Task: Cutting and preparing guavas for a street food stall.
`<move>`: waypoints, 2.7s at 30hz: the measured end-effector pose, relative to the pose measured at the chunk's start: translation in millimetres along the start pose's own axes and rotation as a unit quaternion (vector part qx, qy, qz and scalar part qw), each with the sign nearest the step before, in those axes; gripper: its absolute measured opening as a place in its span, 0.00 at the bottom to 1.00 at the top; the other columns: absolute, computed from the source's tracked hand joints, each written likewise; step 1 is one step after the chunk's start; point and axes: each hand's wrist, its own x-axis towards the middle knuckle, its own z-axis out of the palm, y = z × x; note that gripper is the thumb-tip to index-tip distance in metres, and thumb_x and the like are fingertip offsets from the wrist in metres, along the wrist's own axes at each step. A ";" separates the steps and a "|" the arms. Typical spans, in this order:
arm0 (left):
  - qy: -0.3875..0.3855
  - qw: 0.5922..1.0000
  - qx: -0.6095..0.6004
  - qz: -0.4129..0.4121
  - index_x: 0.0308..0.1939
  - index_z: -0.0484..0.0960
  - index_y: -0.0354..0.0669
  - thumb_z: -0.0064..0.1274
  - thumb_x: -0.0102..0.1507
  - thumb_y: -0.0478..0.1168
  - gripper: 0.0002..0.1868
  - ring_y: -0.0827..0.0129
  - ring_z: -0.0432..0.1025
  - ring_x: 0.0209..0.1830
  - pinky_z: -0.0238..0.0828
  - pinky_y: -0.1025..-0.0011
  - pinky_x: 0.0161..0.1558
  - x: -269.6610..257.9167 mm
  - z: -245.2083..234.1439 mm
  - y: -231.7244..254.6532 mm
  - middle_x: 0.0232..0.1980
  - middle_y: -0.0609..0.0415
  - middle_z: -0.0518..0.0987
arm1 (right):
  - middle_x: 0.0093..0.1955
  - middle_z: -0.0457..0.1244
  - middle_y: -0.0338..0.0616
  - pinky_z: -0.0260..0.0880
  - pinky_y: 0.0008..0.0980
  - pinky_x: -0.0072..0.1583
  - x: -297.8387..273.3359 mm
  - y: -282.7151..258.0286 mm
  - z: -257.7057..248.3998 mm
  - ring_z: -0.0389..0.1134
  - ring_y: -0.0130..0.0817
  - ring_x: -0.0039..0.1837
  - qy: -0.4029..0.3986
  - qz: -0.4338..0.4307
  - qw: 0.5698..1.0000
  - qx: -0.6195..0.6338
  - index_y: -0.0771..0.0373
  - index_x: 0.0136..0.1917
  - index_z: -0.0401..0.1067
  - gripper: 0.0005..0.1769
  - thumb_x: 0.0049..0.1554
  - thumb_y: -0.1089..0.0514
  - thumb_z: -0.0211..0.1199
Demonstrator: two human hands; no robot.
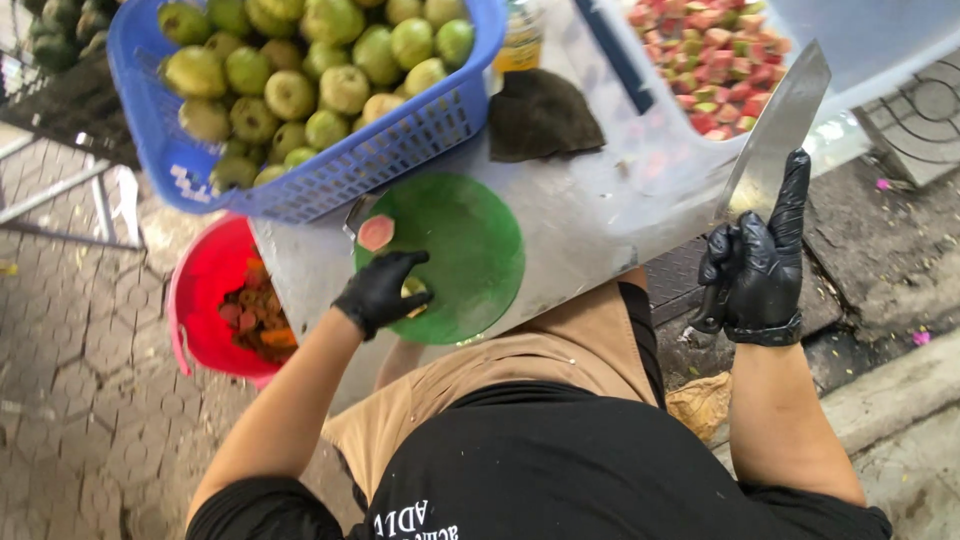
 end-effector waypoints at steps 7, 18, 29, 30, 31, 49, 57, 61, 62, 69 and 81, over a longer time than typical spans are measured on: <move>0.262 0.958 -0.113 0.035 0.71 0.71 0.40 0.65 0.59 0.49 0.39 0.42 0.67 0.66 0.67 0.53 0.65 -46.4 88.1 -24.7 0.65 0.37 0.73 | 0.33 0.55 0.31 0.64 0.26 0.38 -22.0 53.6 90.7 0.55 0.22 0.35 -0.216 0.074 0.972 0.061 0.36 0.91 0.37 0.41 0.74 0.67 0.44; 0.297 0.944 -0.122 -0.075 0.68 0.68 0.41 0.73 0.46 0.56 0.52 0.43 0.68 0.59 0.66 0.52 0.59 22.6 74.8 23.5 0.61 0.40 0.74 | 0.32 0.65 0.60 0.68 0.57 0.41 -45.0 126.4 134.3 0.69 0.60 0.34 -0.404 -0.017 0.688 -0.603 0.29 0.84 0.36 0.44 0.63 0.55 0.53; 0.331 0.925 -0.174 -0.069 0.69 0.70 0.51 0.72 0.51 0.53 0.45 0.55 0.75 0.53 0.73 0.58 0.55 17.1 95.2 9.2 0.51 0.55 0.83 | 0.35 0.67 0.62 0.72 0.57 0.44 -49.0 111.6 168.9 0.70 0.59 0.37 -0.428 0.028 0.591 -0.683 0.26 0.84 0.32 0.44 0.63 0.53 0.50; 0.329 0.926 -0.175 -0.069 0.68 0.70 0.51 0.72 0.50 0.53 0.44 0.55 0.75 0.53 0.73 0.58 0.55 16.6 95.2 8.9 0.52 0.55 0.83 | 0.34 0.67 0.62 0.73 0.56 0.45 -49.9 106.9 173.2 0.71 0.58 0.37 -0.431 0.048 0.584 -0.686 0.26 0.84 0.31 0.45 0.64 0.52 0.49; 0.329 0.925 -0.175 -0.069 0.68 0.70 0.51 0.72 0.50 0.53 0.44 0.55 0.75 0.53 0.73 0.58 0.55 16.4 95.3 8.1 0.52 0.55 0.83 | 0.34 0.67 0.62 0.73 0.56 0.45 -48.8 111.4 171.1 0.71 0.58 0.37 -0.431 0.047 0.583 -0.687 0.26 0.84 0.31 0.45 0.64 0.52 0.49; 0.255 0.955 -0.134 -0.074 0.54 0.76 0.49 0.72 0.48 0.56 0.35 0.51 0.73 0.54 0.71 0.56 0.54 40.7 50.8 -7.2 0.53 0.49 0.80 | 0.37 0.68 0.57 0.74 0.50 0.43 -35.3 128.0 147.9 0.72 0.52 0.38 -0.415 0.053 0.590 -0.691 0.24 0.84 0.30 0.45 0.66 0.52 0.52; 0.077 0.981 0.043 0.171 0.58 0.83 0.57 0.70 0.49 0.50 0.33 0.48 0.70 0.58 0.68 0.53 0.58 80.7 33.6 -23.3 0.56 0.49 0.79 | 0.28 0.62 0.63 0.65 0.54 0.41 -44.4 112.8 125.7 0.66 0.58 0.31 -0.358 0.046 0.705 -0.611 0.28 0.85 0.37 0.44 0.64 0.56 0.51; 0.109 0.992 0.028 0.057 0.47 0.83 0.49 0.72 0.50 0.60 0.29 0.49 0.73 0.53 0.70 0.52 0.53 49.9 41.3 14.5 0.49 0.47 0.80 | 0.30 0.64 0.58 0.66 0.55 0.40 -41.7 129.7 124.9 0.67 0.56 0.32 -0.374 0.049 0.670 -0.640 0.28 0.84 0.34 0.45 0.63 0.55 0.52; 0.174 0.985 -0.004 0.013 0.46 0.83 0.49 0.72 0.51 0.60 0.28 0.48 0.74 0.50 0.71 0.52 0.51 47.0 50.1 19.1 0.47 0.46 0.80 | 0.30 0.65 0.58 0.69 0.54 0.40 -39.9 135.7 124.1 0.68 0.55 0.33 -0.381 0.024 0.657 -0.650 0.28 0.84 0.32 0.45 0.63 0.54 0.51; 0.334 0.939 -0.072 -0.028 0.51 0.84 0.46 0.68 0.51 0.57 0.30 0.48 0.74 0.48 0.73 0.53 0.49 32.5 84.3 10.8 0.47 0.46 0.81 | 0.38 0.69 0.57 0.74 0.50 0.47 -35.9 116.6 172.7 0.73 0.49 0.38 -0.420 0.092 0.525 -0.734 0.23 0.84 0.27 0.45 0.65 0.54 0.45; 0.348 0.934 -0.048 -0.062 0.43 0.85 0.52 0.68 0.49 0.59 0.24 0.53 0.73 0.47 0.71 0.54 0.46 22.2 81.3 11.0 0.43 0.52 0.82 | 0.43 0.70 0.58 0.74 0.51 0.50 -32.8 101.6 173.3 0.74 0.52 0.45 -0.428 0.073 0.507 -0.745 0.22 0.85 0.27 0.46 0.66 0.52 0.47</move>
